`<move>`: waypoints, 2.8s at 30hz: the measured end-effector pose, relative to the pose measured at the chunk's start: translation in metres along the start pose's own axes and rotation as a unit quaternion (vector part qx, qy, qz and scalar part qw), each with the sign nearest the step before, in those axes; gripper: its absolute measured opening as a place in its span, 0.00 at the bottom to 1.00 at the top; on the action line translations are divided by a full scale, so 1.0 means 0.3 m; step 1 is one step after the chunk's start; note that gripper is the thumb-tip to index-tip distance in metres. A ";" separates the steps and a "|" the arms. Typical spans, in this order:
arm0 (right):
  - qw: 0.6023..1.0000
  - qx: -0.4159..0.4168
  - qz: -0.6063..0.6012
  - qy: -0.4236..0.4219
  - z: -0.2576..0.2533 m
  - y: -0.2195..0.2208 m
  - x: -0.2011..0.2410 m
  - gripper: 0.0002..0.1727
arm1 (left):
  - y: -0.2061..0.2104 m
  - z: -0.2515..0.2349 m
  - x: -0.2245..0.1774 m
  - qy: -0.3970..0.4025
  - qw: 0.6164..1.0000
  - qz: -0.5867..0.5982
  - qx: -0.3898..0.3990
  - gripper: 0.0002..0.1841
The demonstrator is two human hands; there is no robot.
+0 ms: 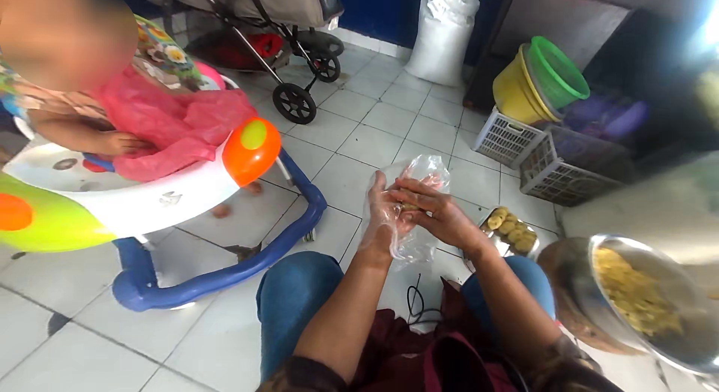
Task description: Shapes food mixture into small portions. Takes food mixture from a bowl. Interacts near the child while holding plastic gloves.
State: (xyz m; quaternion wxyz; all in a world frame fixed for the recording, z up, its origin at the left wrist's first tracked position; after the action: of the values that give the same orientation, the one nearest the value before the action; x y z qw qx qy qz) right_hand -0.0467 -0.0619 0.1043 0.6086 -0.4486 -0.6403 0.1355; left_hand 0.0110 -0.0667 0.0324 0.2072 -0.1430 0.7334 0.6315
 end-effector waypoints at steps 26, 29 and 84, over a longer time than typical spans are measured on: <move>0.973 -0.033 0.199 0.108 -0.047 0.084 0.014 0.36 | -0.039 0.003 -0.037 0.083 0.992 -0.076 -0.052 0.38; 0.993 0.005 0.029 0.112 -0.037 0.094 -0.045 0.37 | -0.058 0.006 -0.012 0.054 0.994 -0.062 -0.073 0.46; 0.973 -0.144 -0.164 0.074 0.004 -0.039 -0.028 0.48 | -0.008 -0.043 0.033 0.002 0.995 0.062 -0.075 0.41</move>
State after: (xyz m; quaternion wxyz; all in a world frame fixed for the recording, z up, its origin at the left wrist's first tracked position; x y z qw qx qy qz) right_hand -0.0538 -0.0743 0.1069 0.5973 -0.4286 -0.6714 -0.0932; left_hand 0.0020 -0.0794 0.0270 0.1549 -0.1142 0.6919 0.6959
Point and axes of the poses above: each hand's wrist, its own z-axis away from the middle knuckle, its own y-axis out of the palm, x = y × z, the point moved 10 cm from there along -z, towards the middle knuckle, and after that the axes turned 15 degrees about x, right-handed, at the moved point
